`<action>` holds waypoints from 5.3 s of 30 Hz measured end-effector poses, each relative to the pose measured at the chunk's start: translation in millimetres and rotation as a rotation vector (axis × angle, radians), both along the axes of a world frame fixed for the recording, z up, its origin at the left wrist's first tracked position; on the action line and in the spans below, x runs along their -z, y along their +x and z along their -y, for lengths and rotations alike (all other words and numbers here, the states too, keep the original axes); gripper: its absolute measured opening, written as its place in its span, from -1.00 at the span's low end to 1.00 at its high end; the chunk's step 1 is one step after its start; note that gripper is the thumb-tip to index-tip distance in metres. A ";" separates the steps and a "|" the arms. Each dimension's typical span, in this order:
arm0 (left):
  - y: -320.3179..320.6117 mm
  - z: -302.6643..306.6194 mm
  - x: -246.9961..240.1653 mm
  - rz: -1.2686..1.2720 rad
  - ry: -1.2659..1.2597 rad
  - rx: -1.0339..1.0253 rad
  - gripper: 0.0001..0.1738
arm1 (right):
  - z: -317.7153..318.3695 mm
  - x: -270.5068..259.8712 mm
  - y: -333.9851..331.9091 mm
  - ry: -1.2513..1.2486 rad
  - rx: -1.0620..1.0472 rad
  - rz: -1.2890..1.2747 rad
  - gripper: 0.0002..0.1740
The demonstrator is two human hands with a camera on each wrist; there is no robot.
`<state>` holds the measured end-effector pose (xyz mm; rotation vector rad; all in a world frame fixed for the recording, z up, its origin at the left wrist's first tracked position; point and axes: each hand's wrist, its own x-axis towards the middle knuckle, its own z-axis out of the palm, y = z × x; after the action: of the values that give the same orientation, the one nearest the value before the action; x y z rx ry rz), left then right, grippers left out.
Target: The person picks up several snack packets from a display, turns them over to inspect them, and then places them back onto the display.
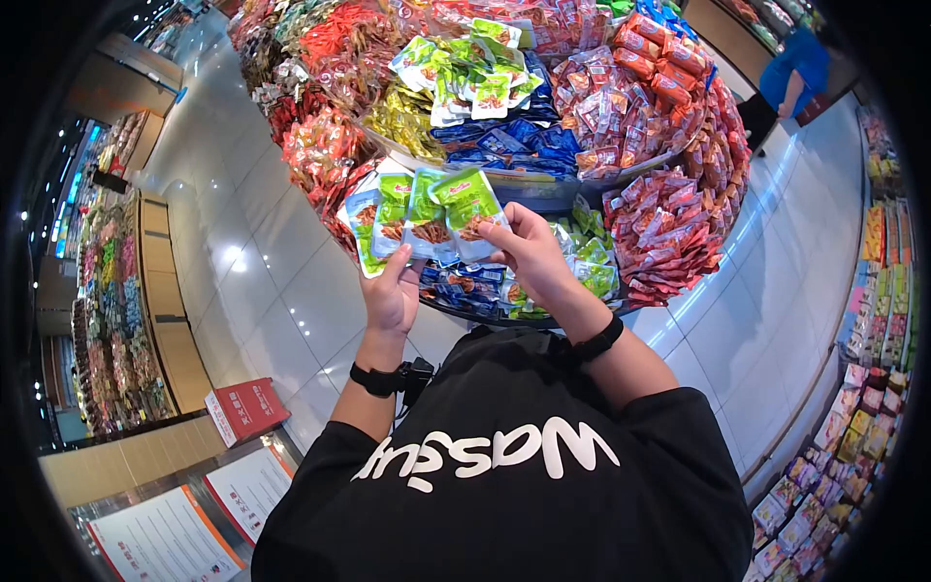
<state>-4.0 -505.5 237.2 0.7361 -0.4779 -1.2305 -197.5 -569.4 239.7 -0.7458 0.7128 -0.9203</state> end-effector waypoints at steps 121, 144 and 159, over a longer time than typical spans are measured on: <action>-58.0 -46.6 9.3 1.035 0.362 0.518 -0.56 | -1.6 5.2 -53.3 -0.689 -1.015 -0.744 -0.26; -9.4 -53.8 38.4 0.976 0.463 0.284 -0.38 | 322.5 32.0 -129.7 -0.519 0.070 -0.682 -0.79; -5.6 -38.0 54.2 0.893 0.493 0.225 -0.40 | 385.6 94.4 -132.7 -0.722 0.224 -1.424 -0.22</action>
<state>-9.7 -467.4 183.0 1.7090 -1.0193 -1.1915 -330.1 -955.0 145.3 -2.0579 1.7498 -0.7332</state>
